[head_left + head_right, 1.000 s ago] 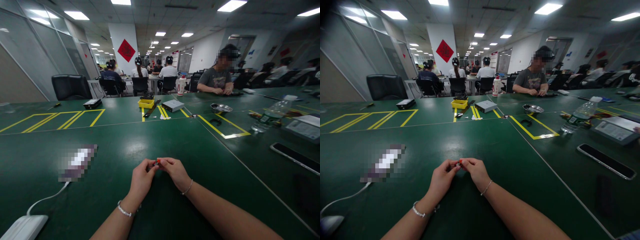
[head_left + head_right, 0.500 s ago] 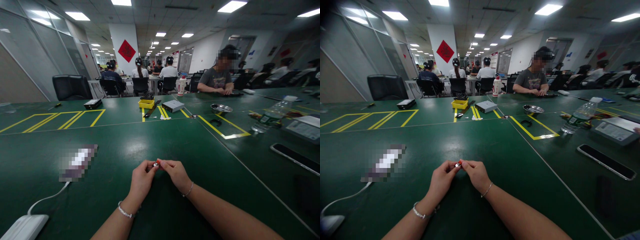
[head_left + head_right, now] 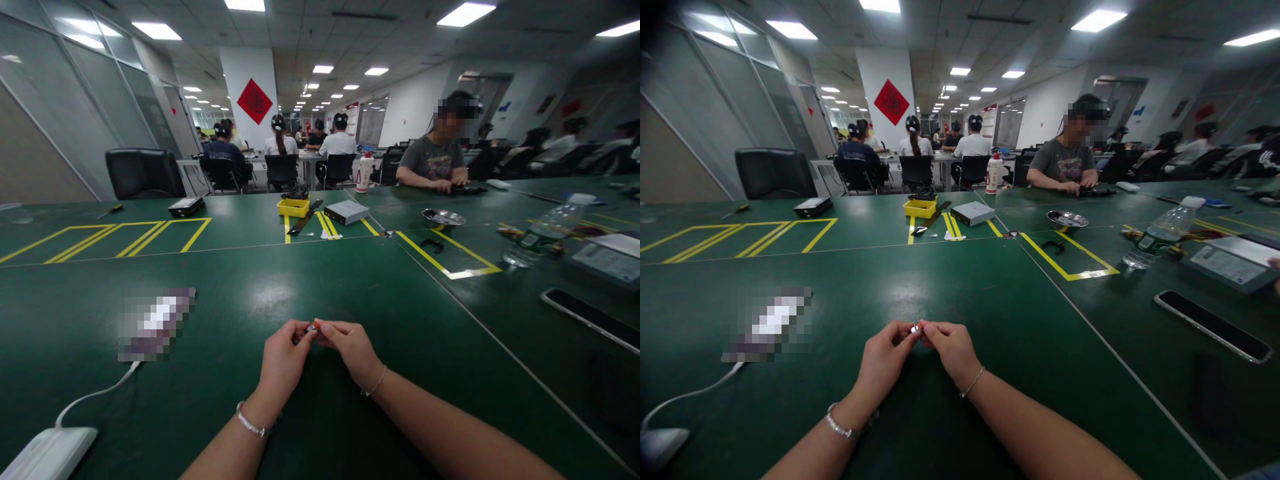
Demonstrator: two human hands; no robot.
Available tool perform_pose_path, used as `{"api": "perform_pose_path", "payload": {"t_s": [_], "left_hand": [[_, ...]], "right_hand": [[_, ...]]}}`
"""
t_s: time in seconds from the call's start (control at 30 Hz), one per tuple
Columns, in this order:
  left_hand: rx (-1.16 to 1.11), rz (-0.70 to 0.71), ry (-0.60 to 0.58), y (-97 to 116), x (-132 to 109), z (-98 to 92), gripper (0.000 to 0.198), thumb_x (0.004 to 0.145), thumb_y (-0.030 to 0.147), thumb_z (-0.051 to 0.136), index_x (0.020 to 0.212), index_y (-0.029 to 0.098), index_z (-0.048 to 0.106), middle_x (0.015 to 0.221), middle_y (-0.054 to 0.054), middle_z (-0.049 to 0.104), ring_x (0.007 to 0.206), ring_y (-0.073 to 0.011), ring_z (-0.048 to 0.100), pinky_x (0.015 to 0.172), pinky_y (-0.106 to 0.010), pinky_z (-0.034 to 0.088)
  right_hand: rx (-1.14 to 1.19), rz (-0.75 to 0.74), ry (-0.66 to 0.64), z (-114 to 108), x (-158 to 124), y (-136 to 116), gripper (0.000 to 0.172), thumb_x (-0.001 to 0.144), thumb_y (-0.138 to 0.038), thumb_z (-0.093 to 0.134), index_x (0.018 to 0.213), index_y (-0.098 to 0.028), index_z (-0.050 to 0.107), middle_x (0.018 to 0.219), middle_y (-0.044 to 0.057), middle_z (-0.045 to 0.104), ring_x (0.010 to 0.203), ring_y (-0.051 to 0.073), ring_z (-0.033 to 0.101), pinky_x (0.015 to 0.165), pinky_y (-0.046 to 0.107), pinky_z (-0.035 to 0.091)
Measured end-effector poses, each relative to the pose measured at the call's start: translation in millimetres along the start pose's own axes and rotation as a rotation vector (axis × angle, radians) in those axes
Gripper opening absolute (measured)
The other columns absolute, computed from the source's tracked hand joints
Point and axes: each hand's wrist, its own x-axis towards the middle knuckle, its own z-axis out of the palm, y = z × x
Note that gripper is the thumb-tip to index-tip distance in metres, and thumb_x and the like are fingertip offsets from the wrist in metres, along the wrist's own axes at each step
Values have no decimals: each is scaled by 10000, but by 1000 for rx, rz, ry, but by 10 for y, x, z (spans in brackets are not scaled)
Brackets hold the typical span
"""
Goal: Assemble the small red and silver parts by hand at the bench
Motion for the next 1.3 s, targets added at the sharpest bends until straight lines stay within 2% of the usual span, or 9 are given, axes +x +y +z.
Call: {"api": "perform_pose_path", "payload": {"t_s": [0.1,0.43,0.57,0.67,0.77,0.87,0.97,1.07,1.3], "left_hand": [[2,7,-5,1,4,-12,221,721,380,484,782,196,591,640,12,617,568,-127,541,553,-238,397],[36,55,20,26,-10,10,182,712,361,498,736,194,566,590,27,555,520,-112,492,516,-230,370],[5,63,-36,16,-7,30,199,675,323,551,837,208,544,729,10,610,665,-138,559,611,-256,407],[-41,40,-47,-23,15,34,288,683,299,547,953,215,492,913,-19,624,847,-160,562,729,-292,408],[-75,-21,-32,-65,44,35,282,711,288,512,978,208,471,997,-42,604,915,-165,548,762,-311,406],[-120,-52,-20,-85,65,39,270,710,270,508,968,197,478,1010,-57,599,941,-167,544,788,-318,405],[-127,-54,-21,-86,71,41,265,706,261,510,961,194,484,999,-58,603,942,-169,545,794,-323,407],[-104,-44,-35,-83,68,33,238,711,259,503,940,195,495,988,-52,603,940,-170,543,802,-327,406],[-33,-6,-74,-67,63,13,177,713,254,485,869,212,556,932,-26,613,902,-174,551,790,-320,402]], "right_hand": [[86,33,-24,5,12,27,337,650,-420,581,850,-162,662,789,68,651,737,182,580,723,354,446],[1,-3,-37,-18,36,-12,247,621,-352,613,798,-186,658,788,39,647,729,170,570,688,318,442],[-80,-46,20,-95,119,-84,187,616,-305,605,755,-184,637,720,19,636,679,147,563,669,293,429],[-262,-90,170,-426,254,-184,202,651,-306,547,793,-178,613,739,29,634,673,147,560,649,286,422],[-673,-134,435,-1017,367,-298,216,678,-291,488,819,-176,605,775,50,633,711,163,557,662,290,404],[-1119,-20,638,-1672,384,-354,239,688,-279,442,806,-183,626,846,79,630,747,198,548,647,308,381],[-1233,143,689,-2147,336,-328,281,703,-301,408,824,-198,640,845,90,636,704,201,550,592,299,370],[-1231,223,692,-2367,299,-270,299,710,-305,394,836,-204,646,831,95,641,657,191,550,564,289,365],[-1286,311,756,-2506,271,-195,325,718,-277,376,898,-198,635,907,128,623,752,249,553,598,332,380]]}}
